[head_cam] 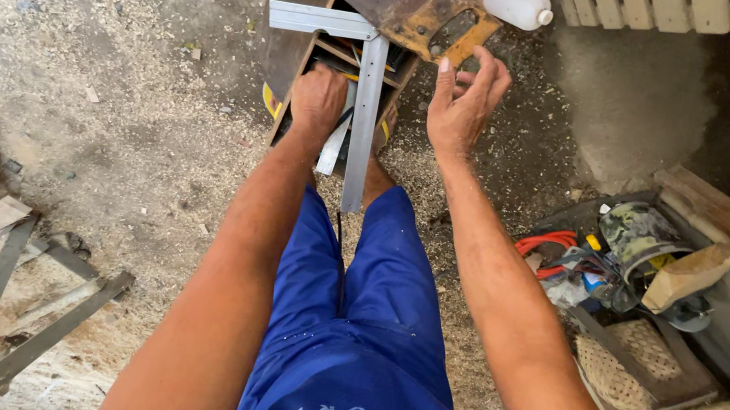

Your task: The person carries a wooden frame across the workshop, positions it on a work surface, and hammers wooden slats into the slots of the frame, retrieving nails from a toolbox between hammering. At the end the person picks up a power sander from a bench.

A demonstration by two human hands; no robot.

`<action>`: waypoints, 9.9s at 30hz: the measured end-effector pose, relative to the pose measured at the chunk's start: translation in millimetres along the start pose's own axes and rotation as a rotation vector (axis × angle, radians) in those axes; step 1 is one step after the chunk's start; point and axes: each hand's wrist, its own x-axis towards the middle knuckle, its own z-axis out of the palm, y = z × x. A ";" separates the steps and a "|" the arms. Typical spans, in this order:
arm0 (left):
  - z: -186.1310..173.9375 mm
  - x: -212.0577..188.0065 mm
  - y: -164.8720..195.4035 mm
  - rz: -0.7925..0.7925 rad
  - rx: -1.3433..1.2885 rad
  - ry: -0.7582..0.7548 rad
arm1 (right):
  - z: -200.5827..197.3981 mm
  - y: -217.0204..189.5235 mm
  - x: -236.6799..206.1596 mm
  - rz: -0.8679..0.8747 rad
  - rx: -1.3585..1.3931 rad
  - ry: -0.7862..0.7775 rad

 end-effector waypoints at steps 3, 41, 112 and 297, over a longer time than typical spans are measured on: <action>1.0 -0.6 0.6 -0.060 0.014 0.071 | 0.0 2.9 -3.4 0.030 0.046 -0.020; -75.8 -179.5 -45.9 -0.194 -1.675 0.165 | 15.4 -133.2 -111.1 0.044 0.436 -0.848; 327.1 -1208.1 -465.9 -1.832 -0.772 1.822 | 407.6 -469.2 -1131.9 -1.438 -0.634 -1.901; 297.2 -1221.7 -462.3 -2.220 -1.043 0.607 | 396.6 -440.3 -1151.9 -1.642 -0.239 -1.806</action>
